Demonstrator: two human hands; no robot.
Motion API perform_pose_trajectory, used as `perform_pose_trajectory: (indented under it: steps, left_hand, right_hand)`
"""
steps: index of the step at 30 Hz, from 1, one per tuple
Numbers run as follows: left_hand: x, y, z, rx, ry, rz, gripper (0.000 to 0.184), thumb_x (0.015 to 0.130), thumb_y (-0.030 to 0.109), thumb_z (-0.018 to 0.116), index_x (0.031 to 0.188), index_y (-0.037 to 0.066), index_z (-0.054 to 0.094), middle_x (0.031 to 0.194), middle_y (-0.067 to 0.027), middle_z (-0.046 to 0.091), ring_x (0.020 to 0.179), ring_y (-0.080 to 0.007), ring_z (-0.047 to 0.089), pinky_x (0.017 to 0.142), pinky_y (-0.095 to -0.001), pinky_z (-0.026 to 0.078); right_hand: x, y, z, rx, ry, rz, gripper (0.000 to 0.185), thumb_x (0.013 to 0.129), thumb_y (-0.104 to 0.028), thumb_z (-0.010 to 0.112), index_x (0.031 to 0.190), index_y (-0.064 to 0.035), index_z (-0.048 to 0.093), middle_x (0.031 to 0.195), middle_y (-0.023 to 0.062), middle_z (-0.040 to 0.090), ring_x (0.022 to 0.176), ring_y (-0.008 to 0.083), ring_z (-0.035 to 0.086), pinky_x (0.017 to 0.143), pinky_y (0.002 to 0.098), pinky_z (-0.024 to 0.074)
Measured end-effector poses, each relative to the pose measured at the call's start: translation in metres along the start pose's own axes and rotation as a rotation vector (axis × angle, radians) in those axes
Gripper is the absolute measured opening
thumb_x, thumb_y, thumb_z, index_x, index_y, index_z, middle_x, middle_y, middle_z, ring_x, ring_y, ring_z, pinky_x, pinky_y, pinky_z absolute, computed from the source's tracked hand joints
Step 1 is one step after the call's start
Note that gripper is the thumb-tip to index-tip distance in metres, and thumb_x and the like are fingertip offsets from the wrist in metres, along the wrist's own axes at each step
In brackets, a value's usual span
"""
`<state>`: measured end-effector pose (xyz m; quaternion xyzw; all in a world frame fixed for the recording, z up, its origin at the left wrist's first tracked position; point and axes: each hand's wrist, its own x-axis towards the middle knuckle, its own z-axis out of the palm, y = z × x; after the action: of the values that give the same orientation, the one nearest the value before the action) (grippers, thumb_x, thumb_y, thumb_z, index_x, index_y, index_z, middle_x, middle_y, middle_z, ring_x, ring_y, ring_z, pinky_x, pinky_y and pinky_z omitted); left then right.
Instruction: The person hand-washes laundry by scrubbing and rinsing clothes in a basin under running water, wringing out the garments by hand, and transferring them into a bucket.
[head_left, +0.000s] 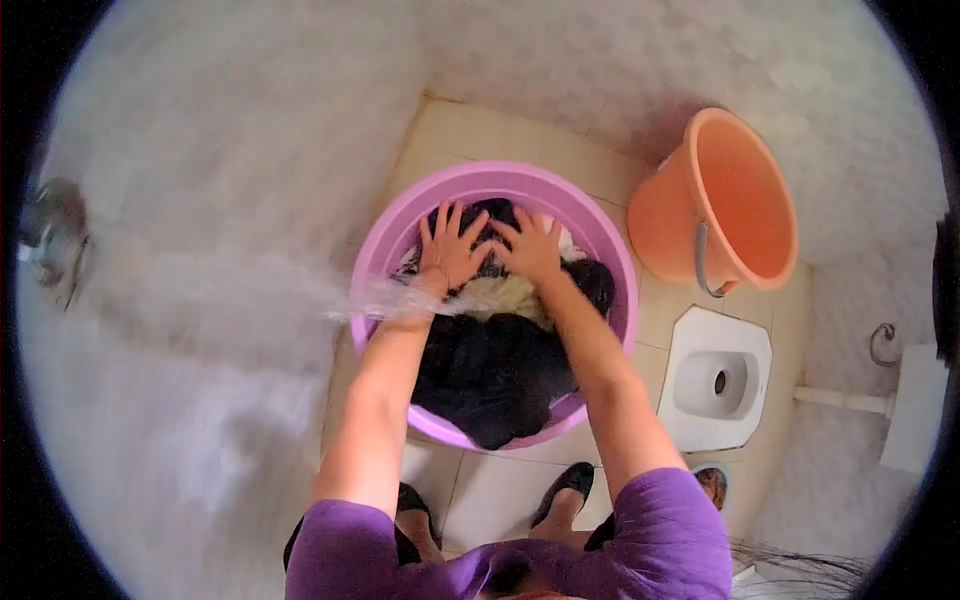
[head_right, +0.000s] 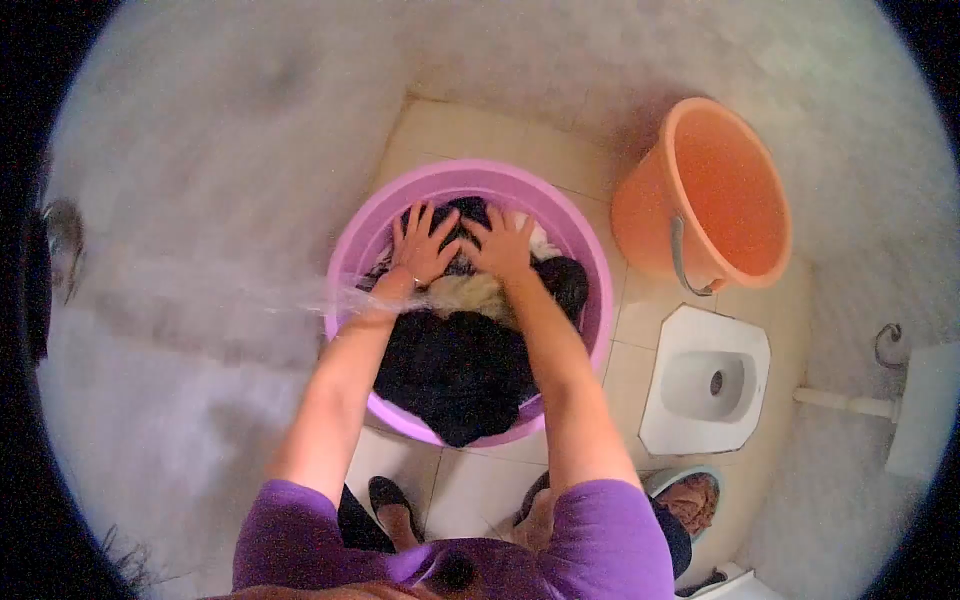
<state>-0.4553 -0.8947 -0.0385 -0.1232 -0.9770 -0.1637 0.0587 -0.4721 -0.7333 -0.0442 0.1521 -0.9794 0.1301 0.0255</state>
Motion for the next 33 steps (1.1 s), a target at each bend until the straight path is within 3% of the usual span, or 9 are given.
perform_pose_trajectory:
  steps: [6,15,17,18,23,25,27,29,33]
  left_hand:
    - [-0.056,0.014,0.014,-0.218,-0.303,-0.221,0.058,0.074,0.036,0.056,0.127,0.025,0.034,0.133,-0.0207,0.019,0.118,-0.0423,0.022,0.095,-0.0495,0.025]
    - [-0.045,-0.017,0.058,-0.164,-0.315,-0.381,0.038,0.072,0.028,0.056,0.105,0.010,0.052,0.113,-0.0234,0.039,0.101,-0.0404,0.038,0.083,-0.0468,0.034]
    - [-0.058,-0.053,0.105,-0.175,-0.432,-0.205,0.040,0.072,0.032,0.054,0.106,0.009,0.052,0.104,-0.0223,0.047,0.094,-0.0370,0.044,0.079,-0.0468,0.036]
    - [-0.034,-0.030,0.059,-0.221,-0.269,-0.231,0.041,0.077,0.031,0.050,0.108,0.005,0.051,0.099,-0.0199,0.053,0.092,-0.0359,0.048,0.082,-0.0451,0.037]
    - [0.021,-0.077,0.119,-0.185,-0.281,-0.149,0.035,0.077,0.030,0.048,0.102,0.007,0.054,0.105,-0.0165,0.053,0.094,-0.0336,0.050,0.083,-0.0423,0.039]
    - [0.020,-0.054,0.070,-0.155,-0.259,-0.112,0.034,0.077,0.030,0.048,0.101,0.008,0.055,0.106,-0.0157,0.053,0.095,-0.0330,0.051,0.083,-0.0416,0.039]
    - [0.022,0.005,-0.008,-0.141,-0.360,-0.643,0.036,0.079,0.032,0.045,0.106,0.008,0.051,0.107,-0.0157,0.052,0.097,-0.0332,0.050,0.084,-0.0416,0.038]
    - [-0.001,0.012,-0.027,-0.225,-0.279,-0.661,0.035,0.081,0.032,0.042,0.106,0.008,0.051,0.111,-0.0160,0.050,0.099,-0.0337,0.049,0.086,-0.0414,0.038]
    - [-0.067,-0.036,-0.039,-0.548,-0.048,-0.536,0.039,0.088,0.032,0.034,0.112,0.004,0.047,0.115,-0.0189,0.046,0.104,-0.0352,0.046,0.088,-0.0439,0.035]
  right_hand:
    - [-0.066,-0.015,-0.005,0.059,0.140,-0.016,0.039,0.071,-0.041,0.052,0.105,-0.0221,0.057,0.117,0.0171,0.043,0.110,0.0318,0.038,0.090,0.0583,0.0191]
    - [-0.043,-0.009,0.033,0.150,0.176,-0.016,0.031,0.061,-0.040,0.058,0.082,-0.0171,0.060,0.088,0.0092,0.053,0.083,0.0273,0.049,0.073,0.0433,0.0301]
    - [-0.029,-0.003,0.041,0.223,-0.082,-0.008,0.038,0.064,-0.047,0.053,0.086,-0.0161,0.060,0.084,0.0117,0.056,0.077,0.0273,0.052,0.072,0.0474,0.0323]
    - [-0.014,-0.004,0.032,0.140,-0.210,0.001,0.044,0.067,-0.048,0.050,0.094,-0.0148,0.059,0.086,0.0150,0.057,0.080,0.0293,0.053,0.078,0.0495,0.0327]
    - [0.012,0.016,0.090,0.493,-0.240,-0.124,0.039,0.069,-0.042,0.049,0.089,-0.0117,0.064,0.099,0.0129,0.057,0.086,0.0297,0.054,0.083,0.0412,0.0378]
    - [0.048,0.000,0.073,0.400,-0.162,-0.196,0.040,0.071,-0.043,0.047,0.090,-0.0114,0.063,0.100,0.0125,0.057,0.087,0.0292,0.054,0.083,0.0400,0.0379]
    - [0.046,-0.012,0.029,0.278,-0.087,-0.242,0.042,0.072,-0.043,0.046,0.092,-0.0111,0.063,0.101,0.0122,0.057,0.088,0.0287,0.054,0.084,0.0388,0.0379]
    - [0.039,-0.028,-0.023,0.123,-0.394,-0.035,0.047,0.077,-0.043,0.036,0.095,-0.0058,0.060,0.098,0.0170,0.058,0.093,0.0287,0.054,0.087,0.0436,0.0341]
    - [-0.019,-0.060,-0.055,0.227,-0.216,-0.180,0.043,0.072,-0.044,0.044,0.078,-0.0045,0.061,0.075,0.0175,0.059,0.075,0.0305,0.055,0.071,0.0437,0.0355]
